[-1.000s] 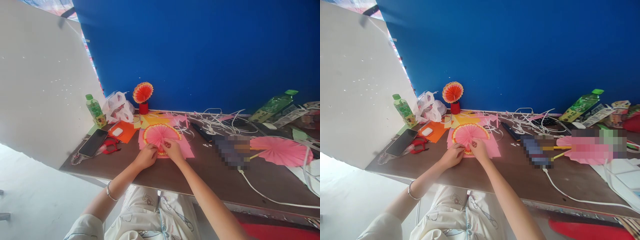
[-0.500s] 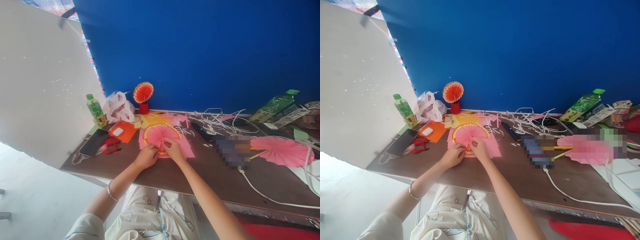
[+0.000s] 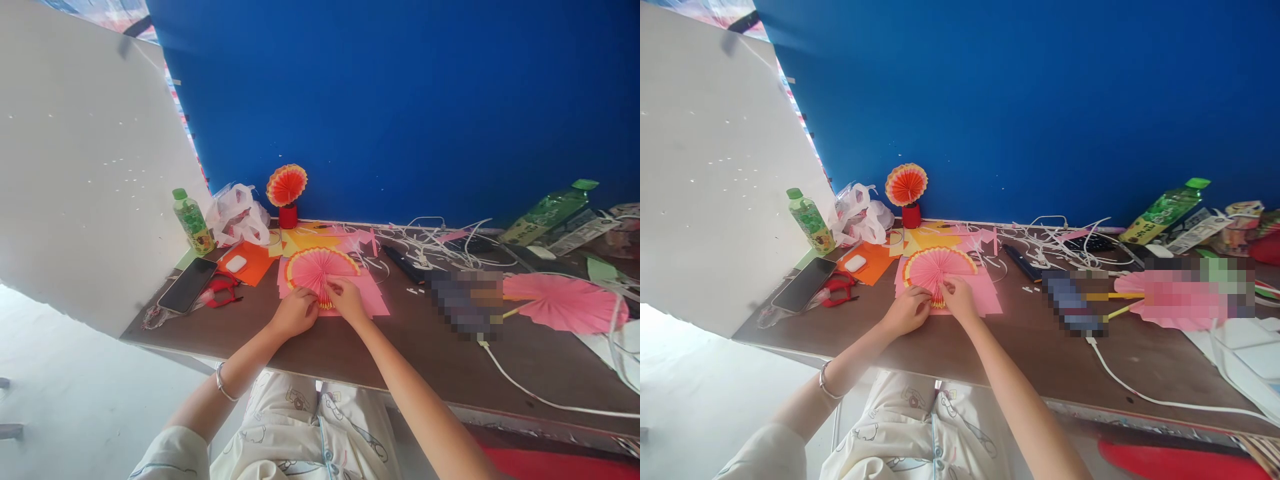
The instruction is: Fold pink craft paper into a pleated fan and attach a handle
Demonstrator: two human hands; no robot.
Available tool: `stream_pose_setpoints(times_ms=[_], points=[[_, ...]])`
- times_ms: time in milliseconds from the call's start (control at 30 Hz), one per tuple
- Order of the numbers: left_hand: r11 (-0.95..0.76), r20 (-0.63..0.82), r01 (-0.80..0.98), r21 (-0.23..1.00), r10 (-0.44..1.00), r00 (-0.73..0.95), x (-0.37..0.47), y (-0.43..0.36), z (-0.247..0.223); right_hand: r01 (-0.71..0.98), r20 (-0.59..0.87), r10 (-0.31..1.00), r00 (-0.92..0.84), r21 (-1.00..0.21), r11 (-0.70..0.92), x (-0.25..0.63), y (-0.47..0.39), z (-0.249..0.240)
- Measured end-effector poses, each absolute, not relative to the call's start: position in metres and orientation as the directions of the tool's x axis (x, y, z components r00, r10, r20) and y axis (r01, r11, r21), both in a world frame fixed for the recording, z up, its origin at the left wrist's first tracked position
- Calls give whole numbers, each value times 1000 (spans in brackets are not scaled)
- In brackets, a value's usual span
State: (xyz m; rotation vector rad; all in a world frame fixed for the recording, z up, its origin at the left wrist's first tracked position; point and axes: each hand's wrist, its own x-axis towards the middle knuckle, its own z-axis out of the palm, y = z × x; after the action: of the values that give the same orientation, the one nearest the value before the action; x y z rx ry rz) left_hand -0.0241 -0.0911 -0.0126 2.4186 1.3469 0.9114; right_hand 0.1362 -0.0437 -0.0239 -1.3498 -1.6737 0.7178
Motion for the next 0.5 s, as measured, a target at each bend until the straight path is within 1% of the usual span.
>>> stream_pose_setpoints(times_ms=[500], points=[[-557, 397, 638, 532, 829, 393, -32, -87, -15, 482, 265, 962, -70, -835, 265, 137, -43, -24]])
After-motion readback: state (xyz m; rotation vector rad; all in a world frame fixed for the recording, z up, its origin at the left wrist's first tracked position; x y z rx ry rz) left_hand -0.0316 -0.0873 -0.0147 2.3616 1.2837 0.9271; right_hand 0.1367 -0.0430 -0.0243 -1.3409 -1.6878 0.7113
